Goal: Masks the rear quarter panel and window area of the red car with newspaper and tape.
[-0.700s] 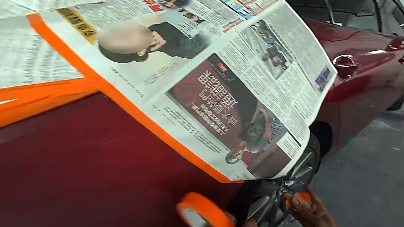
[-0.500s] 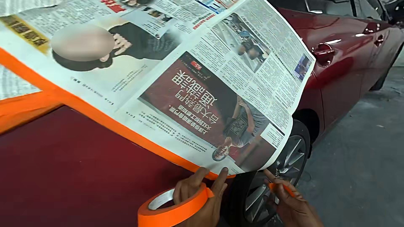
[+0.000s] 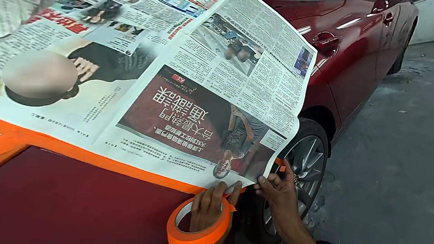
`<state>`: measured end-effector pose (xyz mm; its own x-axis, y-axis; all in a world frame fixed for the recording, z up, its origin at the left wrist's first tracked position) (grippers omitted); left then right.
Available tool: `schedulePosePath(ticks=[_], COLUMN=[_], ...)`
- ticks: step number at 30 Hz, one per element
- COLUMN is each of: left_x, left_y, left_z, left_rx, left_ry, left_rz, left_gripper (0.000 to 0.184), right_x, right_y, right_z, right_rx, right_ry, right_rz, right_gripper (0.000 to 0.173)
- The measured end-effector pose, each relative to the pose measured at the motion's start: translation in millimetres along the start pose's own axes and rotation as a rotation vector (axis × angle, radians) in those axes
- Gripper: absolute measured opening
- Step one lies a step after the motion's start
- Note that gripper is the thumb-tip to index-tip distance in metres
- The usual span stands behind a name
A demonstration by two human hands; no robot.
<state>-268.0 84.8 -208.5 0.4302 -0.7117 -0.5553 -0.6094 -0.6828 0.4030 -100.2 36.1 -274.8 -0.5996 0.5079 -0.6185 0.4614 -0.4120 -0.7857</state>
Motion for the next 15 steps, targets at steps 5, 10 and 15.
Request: schedulePosePath(ticks=[5, 10, 15], left_x=[1.7, 1.6, -9.6], left_y=[0.4, 0.3, 3.4], left_z=[-1.5, -4.9, -32.3], left_rx=[-0.017, 0.018, -0.125], left_ry=[-0.049, -0.087, 0.039], left_rz=[-0.035, -0.041, 0.09], left_gripper=[0.028, 0.023, 0.026], right_x=[9.9, 22.3, 16.2], right_y=[3.4, -3.5, -2.3], right_z=[-16.8, -22.8, -20.1], right_rx=[-0.082, 0.019, 0.103], right_ry=[0.062, 0.183, 0.227], right_rz=[-0.037, -0.031, 0.07], right_gripper=[0.085, 0.081, 0.085])
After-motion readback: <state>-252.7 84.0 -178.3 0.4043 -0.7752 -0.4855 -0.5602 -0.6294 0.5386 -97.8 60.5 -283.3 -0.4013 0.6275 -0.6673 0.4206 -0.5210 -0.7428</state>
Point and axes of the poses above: each hand's wrist, its own z-axis away from the middle knuckle, its own y-axis out of the back of the hand, x = y × z, the point moved 7 cm from there along -z, towards the middle knuckle, and after that the axes turned 10 degrees about -y, right-handed, at the moved point
